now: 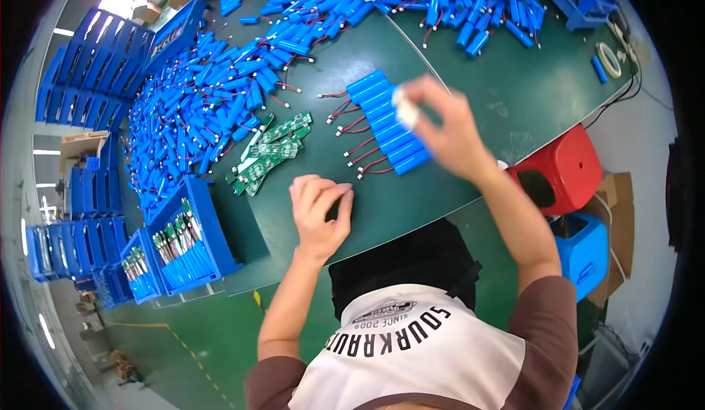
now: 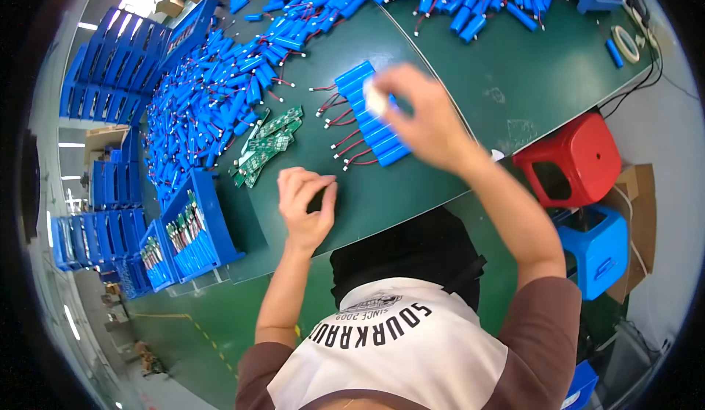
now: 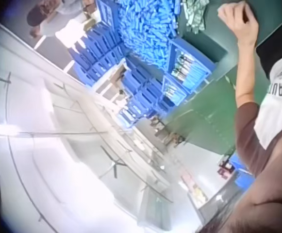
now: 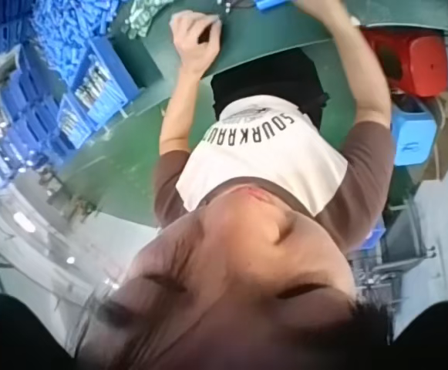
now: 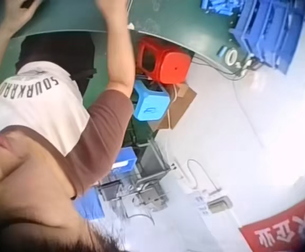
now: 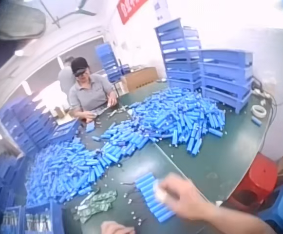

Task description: The person connects battery packs to circuit boards by hand, places the assembled units into a blue crate, dumps additional circuit boards onto the table from a tray, and aligns new battery packs in a row.

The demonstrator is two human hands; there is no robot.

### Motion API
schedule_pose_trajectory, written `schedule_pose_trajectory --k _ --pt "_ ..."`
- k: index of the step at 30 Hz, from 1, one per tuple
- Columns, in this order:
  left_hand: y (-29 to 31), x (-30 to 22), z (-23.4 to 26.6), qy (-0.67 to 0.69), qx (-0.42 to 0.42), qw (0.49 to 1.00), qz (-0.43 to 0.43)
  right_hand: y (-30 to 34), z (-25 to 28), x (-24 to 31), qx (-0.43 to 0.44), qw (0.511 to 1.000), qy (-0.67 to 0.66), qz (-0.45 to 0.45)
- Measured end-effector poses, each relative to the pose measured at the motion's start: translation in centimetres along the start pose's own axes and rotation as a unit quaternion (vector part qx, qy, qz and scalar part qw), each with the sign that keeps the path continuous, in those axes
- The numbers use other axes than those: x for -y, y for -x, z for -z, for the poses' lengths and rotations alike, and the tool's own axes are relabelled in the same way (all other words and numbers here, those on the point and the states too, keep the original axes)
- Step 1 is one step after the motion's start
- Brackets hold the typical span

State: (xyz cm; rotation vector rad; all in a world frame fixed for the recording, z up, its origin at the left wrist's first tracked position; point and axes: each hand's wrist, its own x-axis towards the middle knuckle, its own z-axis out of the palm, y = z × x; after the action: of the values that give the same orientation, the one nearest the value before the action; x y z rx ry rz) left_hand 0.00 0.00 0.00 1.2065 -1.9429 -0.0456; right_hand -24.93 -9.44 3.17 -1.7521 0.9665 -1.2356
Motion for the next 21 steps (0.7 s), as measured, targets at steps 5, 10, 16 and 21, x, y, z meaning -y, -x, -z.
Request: schedule_pose_trajectory --k 5,10,16,21 --pt "-1.2 -1.1 -0.8 -0.012 0.046 0.999 0.017 5.8 -4.5 1.6 0.049 0.918 0.335 0.206" --pt "-2.1 0.2 -1.7 -0.02 0.006 1.0 -0.016 6.1 -6.2 0.7 0.051 0.875 0.436 0.205" --pt "-0.7 -1.5 0.3 0.071 -0.045 0.991 0.104 7.1 -6.7 1.5 0.049 0.879 0.417 0.228" --pt "0.4 -3.2 0.6 0.24 0.045 0.938 0.244 7.0 -7.9 1.9 0.031 0.912 0.347 0.218"
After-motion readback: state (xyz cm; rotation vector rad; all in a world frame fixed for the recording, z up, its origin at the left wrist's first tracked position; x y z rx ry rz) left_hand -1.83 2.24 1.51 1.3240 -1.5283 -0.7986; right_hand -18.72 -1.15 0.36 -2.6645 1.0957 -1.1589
